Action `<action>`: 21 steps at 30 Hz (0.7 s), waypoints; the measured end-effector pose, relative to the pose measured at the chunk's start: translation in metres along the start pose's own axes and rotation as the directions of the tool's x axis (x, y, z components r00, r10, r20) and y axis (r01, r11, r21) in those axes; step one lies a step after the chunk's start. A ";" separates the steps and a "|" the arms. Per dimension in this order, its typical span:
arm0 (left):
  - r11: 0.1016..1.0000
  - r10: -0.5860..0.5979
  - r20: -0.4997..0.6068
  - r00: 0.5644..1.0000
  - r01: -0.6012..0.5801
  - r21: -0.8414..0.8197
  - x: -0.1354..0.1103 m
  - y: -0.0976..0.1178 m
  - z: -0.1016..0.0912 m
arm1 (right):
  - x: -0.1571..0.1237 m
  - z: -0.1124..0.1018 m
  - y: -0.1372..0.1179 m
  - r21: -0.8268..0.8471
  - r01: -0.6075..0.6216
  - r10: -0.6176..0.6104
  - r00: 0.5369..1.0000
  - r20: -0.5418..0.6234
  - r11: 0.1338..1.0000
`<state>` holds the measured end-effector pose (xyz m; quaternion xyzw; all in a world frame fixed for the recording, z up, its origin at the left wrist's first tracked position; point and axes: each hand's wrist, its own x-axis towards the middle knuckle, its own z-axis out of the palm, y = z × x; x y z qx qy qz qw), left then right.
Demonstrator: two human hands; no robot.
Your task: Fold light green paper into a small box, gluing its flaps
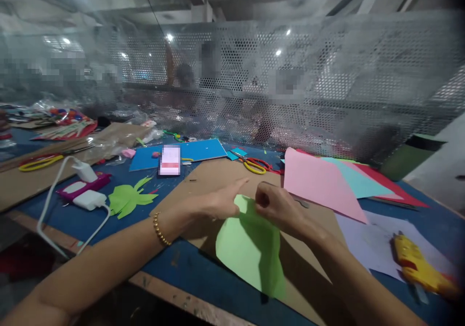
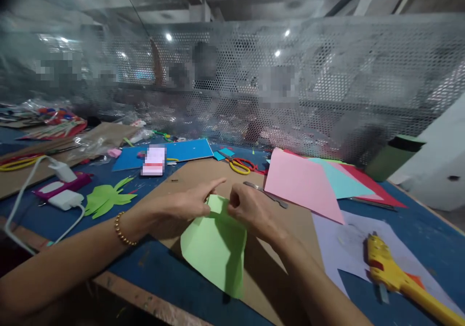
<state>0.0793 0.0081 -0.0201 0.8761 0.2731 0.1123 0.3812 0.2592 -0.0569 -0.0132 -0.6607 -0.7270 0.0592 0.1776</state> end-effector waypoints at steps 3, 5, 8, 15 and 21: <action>1.000 0.021 0.011 1.000 -0.021 -0.011 0.000 -0.006 0.002 | -0.001 0.001 0.010 0.047 0.039 -0.039 0.999 0.004 0.998; 1.000 0.016 0.006 1.000 -0.016 -0.025 -0.002 -0.007 0.003 | -0.002 0.002 0.015 0.072 0.053 -0.053 0.999 0.005 0.996; 0.995 -0.066 -0.013 0.998 0.064 -0.079 -0.006 -0.008 0.003 | -0.004 0.003 0.016 0.093 0.048 -0.049 0.999 0.007 0.995; 0.988 -0.028 -0.117 0.993 0.010 -0.153 -0.004 -0.018 0.008 | -0.005 0.005 0.009 0.103 0.049 -0.053 0.998 0.036 0.993; 0.996 0.041 -0.146 0.988 -0.051 -0.069 -0.006 -0.013 0.006 | -0.007 0.007 0.008 0.045 0.066 -0.065 0.998 -0.011 0.997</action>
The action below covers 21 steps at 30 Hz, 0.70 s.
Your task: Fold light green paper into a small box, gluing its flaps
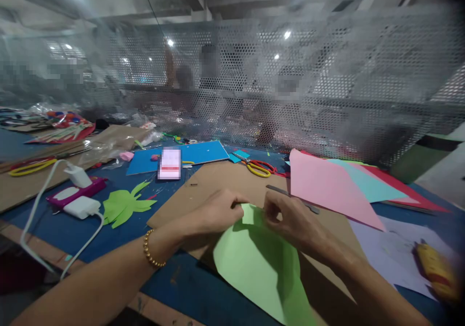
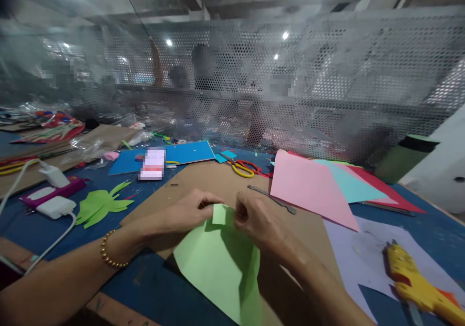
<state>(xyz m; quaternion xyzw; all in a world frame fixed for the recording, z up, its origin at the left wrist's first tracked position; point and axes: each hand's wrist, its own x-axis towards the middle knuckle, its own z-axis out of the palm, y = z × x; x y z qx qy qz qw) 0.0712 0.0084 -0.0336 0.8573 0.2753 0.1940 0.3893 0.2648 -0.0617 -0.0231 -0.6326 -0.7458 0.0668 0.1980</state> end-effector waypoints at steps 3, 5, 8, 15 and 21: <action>1.000 0.006 -0.035 0.999 -0.006 -0.022 -0.002 0.005 -0.002 | -0.001 0.001 -0.002 -0.022 -0.001 0.001 1.000 -0.016 1.000; 0.999 0.000 -0.057 0.998 -0.003 -0.044 -0.002 0.007 -0.001 | -0.003 0.001 -0.004 -0.033 -0.001 0.001 1.000 -0.024 0.999; 0.997 0.012 -0.036 0.999 -0.015 -0.075 -0.003 0.007 0.001 | -0.004 0.001 -0.007 -0.040 0.015 -0.016 1.000 -0.026 0.999; 0.994 0.055 0.088 0.995 -0.046 -0.096 -0.004 0.005 -0.001 | -0.004 0.009 -0.009 -0.054 0.074 -0.076 0.997 -0.034 0.996; 0.998 0.055 0.129 0.990 -0.051 -0.032 -0.003 0.002 -0.005 | -0.007 0.002 -0.013 -0.032 0.124 -0.124 0.992 0.010 0.992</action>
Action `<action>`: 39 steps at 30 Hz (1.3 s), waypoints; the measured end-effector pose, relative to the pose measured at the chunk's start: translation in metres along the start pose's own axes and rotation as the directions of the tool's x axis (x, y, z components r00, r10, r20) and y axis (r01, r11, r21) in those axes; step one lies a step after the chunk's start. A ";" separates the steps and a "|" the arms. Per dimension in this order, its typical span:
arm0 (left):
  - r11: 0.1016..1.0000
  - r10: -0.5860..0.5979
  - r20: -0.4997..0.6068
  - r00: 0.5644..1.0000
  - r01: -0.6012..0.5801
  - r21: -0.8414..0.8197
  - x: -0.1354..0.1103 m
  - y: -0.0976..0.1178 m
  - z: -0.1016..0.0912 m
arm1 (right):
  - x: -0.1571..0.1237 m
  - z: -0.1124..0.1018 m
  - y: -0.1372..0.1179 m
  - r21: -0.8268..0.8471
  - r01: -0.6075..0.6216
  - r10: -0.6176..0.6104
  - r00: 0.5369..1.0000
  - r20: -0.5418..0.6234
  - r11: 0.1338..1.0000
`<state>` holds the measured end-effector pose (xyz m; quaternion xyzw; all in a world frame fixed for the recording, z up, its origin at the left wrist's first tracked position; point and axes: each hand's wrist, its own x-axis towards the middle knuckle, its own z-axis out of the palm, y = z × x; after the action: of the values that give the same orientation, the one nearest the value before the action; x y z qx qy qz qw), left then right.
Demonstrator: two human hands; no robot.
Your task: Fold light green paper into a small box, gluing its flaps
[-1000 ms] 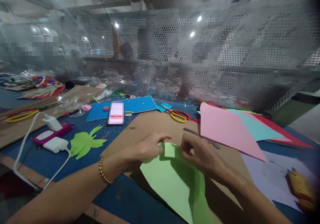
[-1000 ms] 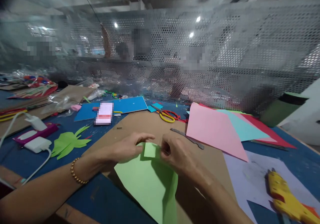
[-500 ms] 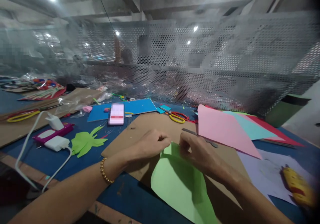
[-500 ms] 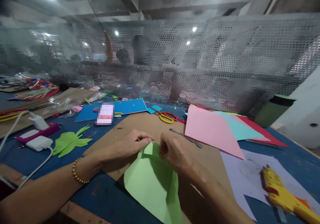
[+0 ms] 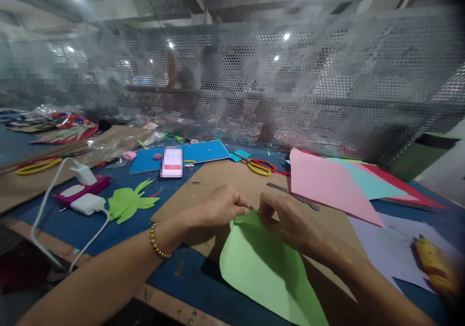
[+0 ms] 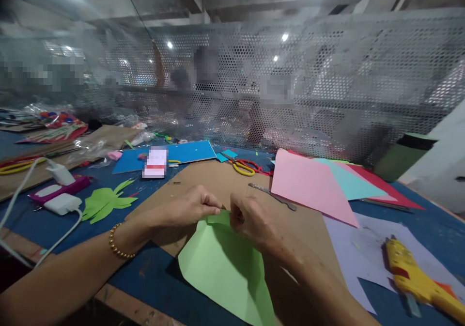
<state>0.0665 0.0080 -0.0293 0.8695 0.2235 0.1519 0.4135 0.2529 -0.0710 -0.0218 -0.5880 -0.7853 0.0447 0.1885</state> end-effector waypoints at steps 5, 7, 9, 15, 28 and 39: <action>0.996 -0.002 -0.012 1.000 0.003 0.088 -0.002 0.002 -0.001 | -0.002 -0.003 -0.003 0.007 0.016 -0.016 1.000 0.018 1.000; 0.993 -0.009 -0.014 1.000 0.011 0.121 -0.003 0.003 -0.001 | -0.002 0.000 -0.001 0.006 0.021 -0.021 1.000 0.002 1.000; 0.987 -0.023 -0.019 1.000 0.026 0.156 -0.003 0.004 -0.002 | -0.001 0.003 0.002 0.009 0.029 -0.029 1.000 -0.011 1.000; 0.959 -0.036 -0.061 0.997 0.052 0.279 -0.003 0.007 -0.002 | -0.001 0.008 0.009 0.010 0.039 -0.039 0.999 -0.021 0.999; 0.901 -0.005 -0.044 0.999 0.023 0.433 -0.004 0.011 0.003 | -0.001 0.010 0.011 0.040 0.120 -0.120 0.993 -0.008 0.992; 0.810 0.012 0.098 0.995 -0.067 0.583 -0.004 0.013 0.000 | -0.002 0.020 0.017 0.030 0.077 -0.078 0.997 0.016 0.997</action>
<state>0.0666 -0.0011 -0.0193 0.9649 0.2223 0.0451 0.1325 0.2615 -0.0651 -0.0462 -0.5538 -0.8085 0.0539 0.1917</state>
